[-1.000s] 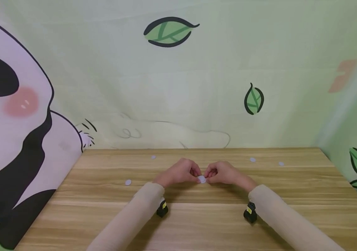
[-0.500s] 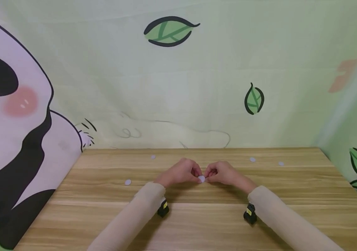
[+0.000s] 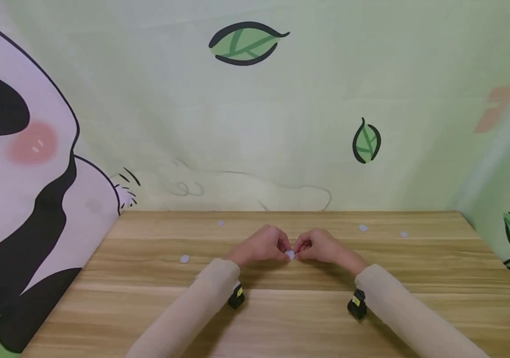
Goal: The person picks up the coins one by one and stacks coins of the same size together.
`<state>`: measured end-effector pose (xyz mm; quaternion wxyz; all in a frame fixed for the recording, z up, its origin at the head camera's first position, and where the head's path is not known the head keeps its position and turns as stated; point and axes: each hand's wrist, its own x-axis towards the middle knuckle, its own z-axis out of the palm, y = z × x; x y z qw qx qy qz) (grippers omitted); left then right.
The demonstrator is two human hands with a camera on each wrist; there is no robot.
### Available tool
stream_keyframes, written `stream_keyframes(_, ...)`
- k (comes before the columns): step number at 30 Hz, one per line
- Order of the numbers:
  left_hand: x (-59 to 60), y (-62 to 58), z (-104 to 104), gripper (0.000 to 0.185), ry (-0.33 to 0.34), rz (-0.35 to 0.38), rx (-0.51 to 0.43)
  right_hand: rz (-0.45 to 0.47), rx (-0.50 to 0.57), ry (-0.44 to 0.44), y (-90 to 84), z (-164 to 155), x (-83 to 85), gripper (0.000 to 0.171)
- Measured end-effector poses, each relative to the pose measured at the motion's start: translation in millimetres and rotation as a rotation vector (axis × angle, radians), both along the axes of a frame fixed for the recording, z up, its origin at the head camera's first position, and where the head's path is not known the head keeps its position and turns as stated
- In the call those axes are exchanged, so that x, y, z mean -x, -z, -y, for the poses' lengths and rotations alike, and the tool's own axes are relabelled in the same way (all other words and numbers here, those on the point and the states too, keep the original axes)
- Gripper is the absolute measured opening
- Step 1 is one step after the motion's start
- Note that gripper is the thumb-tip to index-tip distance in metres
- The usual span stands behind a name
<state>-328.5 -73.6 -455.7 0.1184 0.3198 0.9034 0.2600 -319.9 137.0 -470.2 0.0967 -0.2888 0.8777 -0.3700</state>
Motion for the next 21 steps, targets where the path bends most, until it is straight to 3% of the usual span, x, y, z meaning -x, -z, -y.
stream_keyframes(21,0.7,-1.0,-0.8,0.012,-0.012,0.017,-0.015,0.098,-0.053,0.048,-9.7,7.4,-0.4,0.005)
